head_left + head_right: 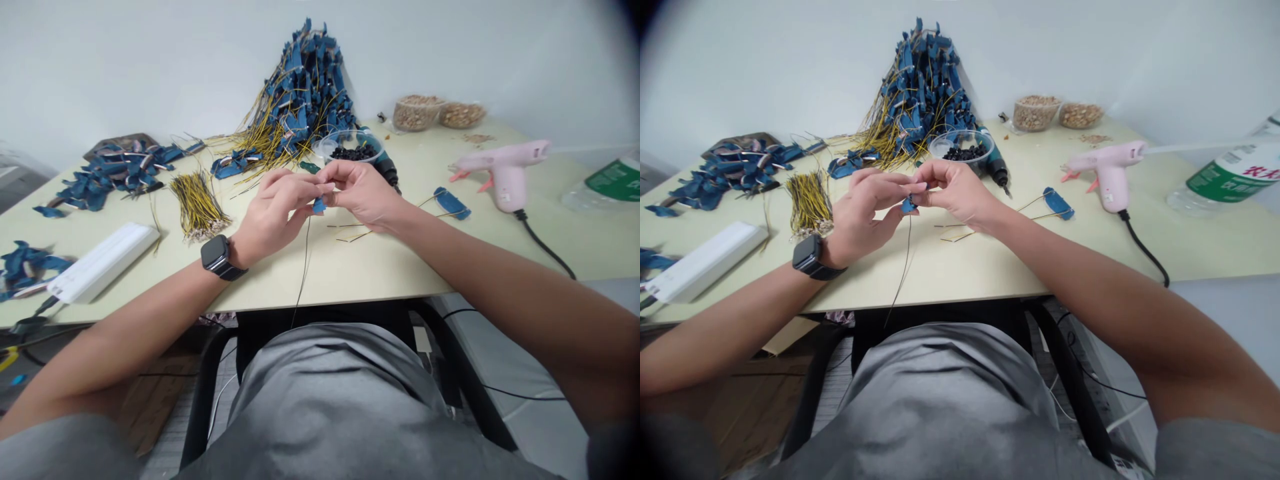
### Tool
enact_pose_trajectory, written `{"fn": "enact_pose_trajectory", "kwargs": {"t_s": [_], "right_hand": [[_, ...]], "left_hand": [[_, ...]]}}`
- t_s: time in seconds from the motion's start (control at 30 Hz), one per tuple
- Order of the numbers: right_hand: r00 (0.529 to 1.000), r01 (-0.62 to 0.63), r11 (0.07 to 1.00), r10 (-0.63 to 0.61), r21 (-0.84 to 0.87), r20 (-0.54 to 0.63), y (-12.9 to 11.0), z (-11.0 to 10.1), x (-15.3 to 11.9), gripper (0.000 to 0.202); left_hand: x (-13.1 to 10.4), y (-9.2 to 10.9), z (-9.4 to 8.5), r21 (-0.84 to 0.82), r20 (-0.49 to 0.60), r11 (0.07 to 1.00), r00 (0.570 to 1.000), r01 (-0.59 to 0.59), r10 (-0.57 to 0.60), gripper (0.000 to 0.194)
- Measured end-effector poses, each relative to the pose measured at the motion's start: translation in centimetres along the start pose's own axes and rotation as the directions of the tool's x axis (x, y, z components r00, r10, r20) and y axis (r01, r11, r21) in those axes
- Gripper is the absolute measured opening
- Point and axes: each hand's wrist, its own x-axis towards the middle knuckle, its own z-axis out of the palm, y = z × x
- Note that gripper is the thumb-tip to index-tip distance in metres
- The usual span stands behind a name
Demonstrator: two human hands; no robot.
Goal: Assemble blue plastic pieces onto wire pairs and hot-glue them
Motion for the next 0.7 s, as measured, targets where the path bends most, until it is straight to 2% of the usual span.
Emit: {"fn": "enact_pose_trajectory", "kwargs": {"t_s": [0.07,0.13,0.2,0.3,0.33,0.43,0.53,0.67,0.7], "right_hand": [[1.0,-0.007,1.0,0.007,-0.013,-0.018,-0.2,-0.2,0.1,0.056],[0.998,0.007,0.999,-0.01,-0.052,-0.06,-0.3,-0.5,0.2,0.057],[0.99,0.013,0.993,-0.029,-0.117,-0.137,-0.4,-0.9,0.4,0.049],[0.97,-0.071,0.988,0.037,-0.137,-0.24,-0.3,-1.4,0.7,0.025],[0.965,-0.104,0.988,0.072,-0.117,-0.251,-0.2,-1.5,0.7,0.023],[0.969,-0.137,0.99,0.13,-0.017,-0.21,-0.3,-1.5,0.6,0.039],[0.978,-0.145,0.984,0.159,0.102,-0.138,-0.4,-1.7,0.3,0.047],[0.972,-0.153,0.982,0.17,0.108,-0.165,-0.1,-2.1,0.5,0.019],[0.968,-0.159,0.984,0.171,0.076,-0.182,0.1,-2.3,0.6,0.019]], "left_hand": [[0.0,0.5,0.0,-0.101,-0.036,0.98,0.984,0.169,-0.173,0.041],[-0.1,0.4,-0.3,-0.199,-0.049,0.91,0.924,0.363,-0.379,0.054],[-0.2,-0.6,-0.9,-0.249,-0.045,0.843,0.864,0.476,-0.501,0.068],[-0.7,-3.2,-2.0,-0.273,-0.037,0.816,0.842,0.51,-0.539,0.08],[-0.9,-4.0,-2.3,-0.28,-0.042,0.807,0.833,0.52,-0.552,0.082],[-1.2,-5.6,-2.7,-0.312,-0.055,0.757,0.785,0.574,-0.617,0.085],[-1.2,-6.0,-2.4,-0.376,-0.073,0.704,0.738,0.602,-0.67,0.084],[-1.5,-6.1,-1.9,-0.427,-0.036,0.663,0.721,0.615,-0.692,0.08],[-1.6,-6.1,-1.8,-0.433,-0.024,0.658,0.721,0.616,-0.692,0.078]]}}
